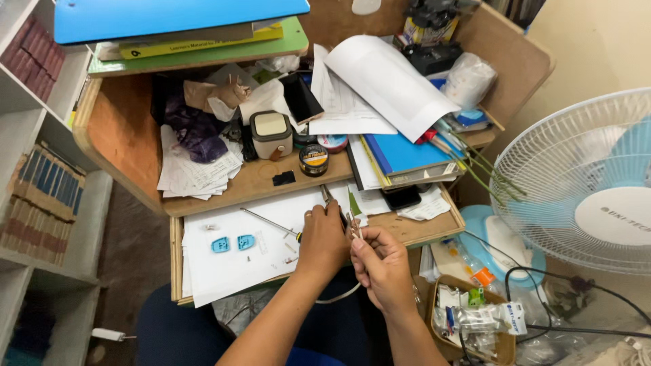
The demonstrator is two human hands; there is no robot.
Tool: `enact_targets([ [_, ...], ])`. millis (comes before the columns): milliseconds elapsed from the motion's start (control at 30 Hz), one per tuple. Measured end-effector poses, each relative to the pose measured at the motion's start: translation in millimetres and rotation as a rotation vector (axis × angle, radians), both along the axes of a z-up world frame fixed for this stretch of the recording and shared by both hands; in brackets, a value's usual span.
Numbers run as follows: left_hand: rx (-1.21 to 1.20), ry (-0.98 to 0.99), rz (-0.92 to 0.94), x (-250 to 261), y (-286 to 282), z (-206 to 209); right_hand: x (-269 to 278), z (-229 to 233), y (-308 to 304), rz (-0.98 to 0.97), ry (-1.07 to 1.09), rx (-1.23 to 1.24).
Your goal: The person uses a screwdriver and pliers to strip insulation from wires and then joins two wires together by hand.
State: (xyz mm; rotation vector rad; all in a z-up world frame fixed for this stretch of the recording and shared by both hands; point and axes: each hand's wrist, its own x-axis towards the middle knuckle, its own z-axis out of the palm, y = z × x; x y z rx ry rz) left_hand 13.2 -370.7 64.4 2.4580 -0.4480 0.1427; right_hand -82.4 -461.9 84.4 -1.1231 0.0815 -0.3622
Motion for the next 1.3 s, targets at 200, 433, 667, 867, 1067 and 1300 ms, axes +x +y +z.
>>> enact_targets([
  [200, -0.151, -0.316, -0.073, -7, 25, 13, -3, 5, 3, -0.001, -0.044, -0.018],
  [433, -0.836, 0.280, -0.084, -64, 99, 65, -13, 3, 26, 0.181, -0.059, 0.134],
  [667, -1.153, 0.200, -0.095, -105, 158, 61, -26, 5, 87, 0.343, -0.106, 0.071],
  [867, -1.189, 0.112, -0.010, -129, 192, 70, -38, 16, 127, 0.427, -0.172, -0.017],
  [1067, -1.269, 0.056, 0.075, -145, 203, 73, -43, 20, 145, 0.408, -0.175, 0.026],
  [1300, -1.440, 0.165, 0.049, -139, 201, 52, -45, 14, 148, 0.514, -0.063, 0.172],
])
